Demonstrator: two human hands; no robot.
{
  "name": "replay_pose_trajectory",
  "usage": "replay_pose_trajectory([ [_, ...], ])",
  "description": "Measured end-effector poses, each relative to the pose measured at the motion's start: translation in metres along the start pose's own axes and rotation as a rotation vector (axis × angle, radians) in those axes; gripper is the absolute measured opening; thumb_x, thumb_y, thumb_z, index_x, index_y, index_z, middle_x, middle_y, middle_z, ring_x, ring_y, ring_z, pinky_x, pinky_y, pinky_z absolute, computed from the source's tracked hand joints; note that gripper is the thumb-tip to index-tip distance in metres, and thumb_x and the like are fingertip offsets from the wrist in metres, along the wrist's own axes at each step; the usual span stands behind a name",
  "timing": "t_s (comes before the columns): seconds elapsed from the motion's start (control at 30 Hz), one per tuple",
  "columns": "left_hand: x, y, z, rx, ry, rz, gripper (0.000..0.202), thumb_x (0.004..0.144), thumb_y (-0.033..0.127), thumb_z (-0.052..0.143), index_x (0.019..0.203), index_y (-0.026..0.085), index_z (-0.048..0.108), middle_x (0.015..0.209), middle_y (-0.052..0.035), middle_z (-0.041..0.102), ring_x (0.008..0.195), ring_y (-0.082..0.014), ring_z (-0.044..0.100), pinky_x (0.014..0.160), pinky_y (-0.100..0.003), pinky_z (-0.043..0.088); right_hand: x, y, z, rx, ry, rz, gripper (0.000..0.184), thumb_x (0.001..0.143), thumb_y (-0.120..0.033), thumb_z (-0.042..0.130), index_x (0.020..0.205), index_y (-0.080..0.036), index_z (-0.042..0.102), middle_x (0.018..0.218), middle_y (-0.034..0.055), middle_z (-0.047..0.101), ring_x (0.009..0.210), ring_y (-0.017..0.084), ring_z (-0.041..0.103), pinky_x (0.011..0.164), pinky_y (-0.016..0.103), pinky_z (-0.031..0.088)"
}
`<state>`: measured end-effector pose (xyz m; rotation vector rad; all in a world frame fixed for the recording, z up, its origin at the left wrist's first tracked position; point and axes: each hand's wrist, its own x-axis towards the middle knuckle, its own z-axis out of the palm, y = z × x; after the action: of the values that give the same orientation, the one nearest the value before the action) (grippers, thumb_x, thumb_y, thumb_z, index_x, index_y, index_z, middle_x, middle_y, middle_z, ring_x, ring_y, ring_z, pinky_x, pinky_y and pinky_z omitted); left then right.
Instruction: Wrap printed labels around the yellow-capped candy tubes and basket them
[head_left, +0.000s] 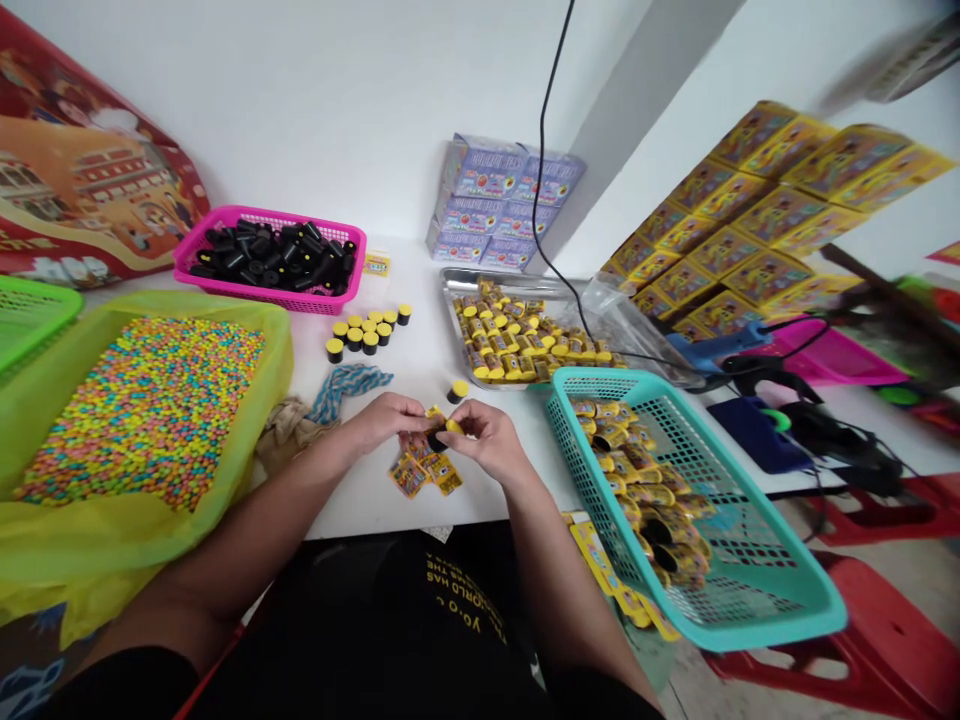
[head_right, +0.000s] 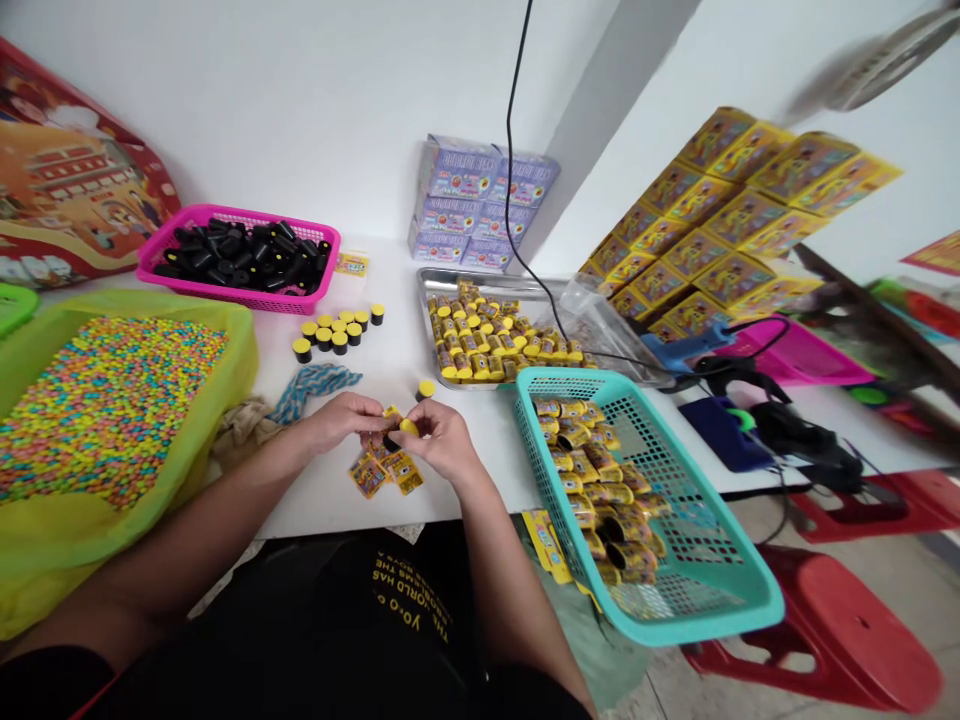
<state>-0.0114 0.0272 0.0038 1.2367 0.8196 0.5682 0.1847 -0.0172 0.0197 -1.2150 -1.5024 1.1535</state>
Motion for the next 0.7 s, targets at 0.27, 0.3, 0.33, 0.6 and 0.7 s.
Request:
replay_pose_trajectory([
  [0.27,0.003,-0.006,-0.003,0.057,0.074,0.131,0.034,0.056,0.037,0.084,0.06,0.013,0.06,0.051,0.0012,0.059,0.045,-0.008,0.05,0.048,-0.021,0.041,0.003,-0.006,-0.012,0.222,0.041,0.014,0.027,0.063,-0.039,0.082,0.072,-0.019,0.068,0.073,0.0026,0.069,0.061,0.013,0.057,0.057,0.028,0.045],
  [0.3,0.003,-0.006,-0.003,0.073,0.082,0.141,0.035,0.055,0.036,0.084,0.059,0.013,0.059,0.051,0.0017,0.058,0.045,-0.008,0.05,0.047,-0.021,0.041,0.004,-0.007,-0.014,0.243,0.053,0.01,0.026,0.063,-0.04,0.082,0.072,-0.019,0.069,0.073,0.0028,0.069,0.06,0.014,0.057,0.056,0.028,0.045],
  [0.33,0.004,-0.007,-0.003,0.089,0.088,0.15,0.035,0.054,0.036,0.085,0.059,0.013,0.059,0.051,0.0021,0.058,0.045,-0.0079,0.05,0.047,-0.021,0.041,0.005,-0.008,-0.015,0.261,0.059,0.009,0.026,0.063,-0.04,0.081,0.071,-0.019,0.069,0.072,0.0027,0.069,0.06,0.014,0.056,0.056,0.028,0.045],
  [0.6,0.004,-0.008,-0.004,0.162,0.063,0.186,0.034,0.055,0.036,0.085,0.062,0.012,0.061,0.053,0.0021,0.059,0.047,-0.0084,0.053,0.047,-0.02,0.043,0.011,-0.011,-0.017,0.214,0.023,0.055,0.026,0.059,-0.038,0.083,0.065,-0.019,0.065,0.059,-0.0024,0.06,0.05,0.01,0.048,0.05,0.025,0.038],
  [0.7,0.004,-0.008,-0.004,0.149,0.055,0.178,0.034,0.056,0.037,0.085,0.063,0.012,0.062,0.054,0.0013,0.061,0.047,-0.009,0.055,0.048,-0.02,0.045,0.012,-0.012,-0.019,0.2,0.015,0.066,0.028,0.059,-0.039,0.082,0.065,-0.019,0.065,0.059,-0.0028,0.059,0.049,0.009,0.046,0.047,0.025,0.035],
])
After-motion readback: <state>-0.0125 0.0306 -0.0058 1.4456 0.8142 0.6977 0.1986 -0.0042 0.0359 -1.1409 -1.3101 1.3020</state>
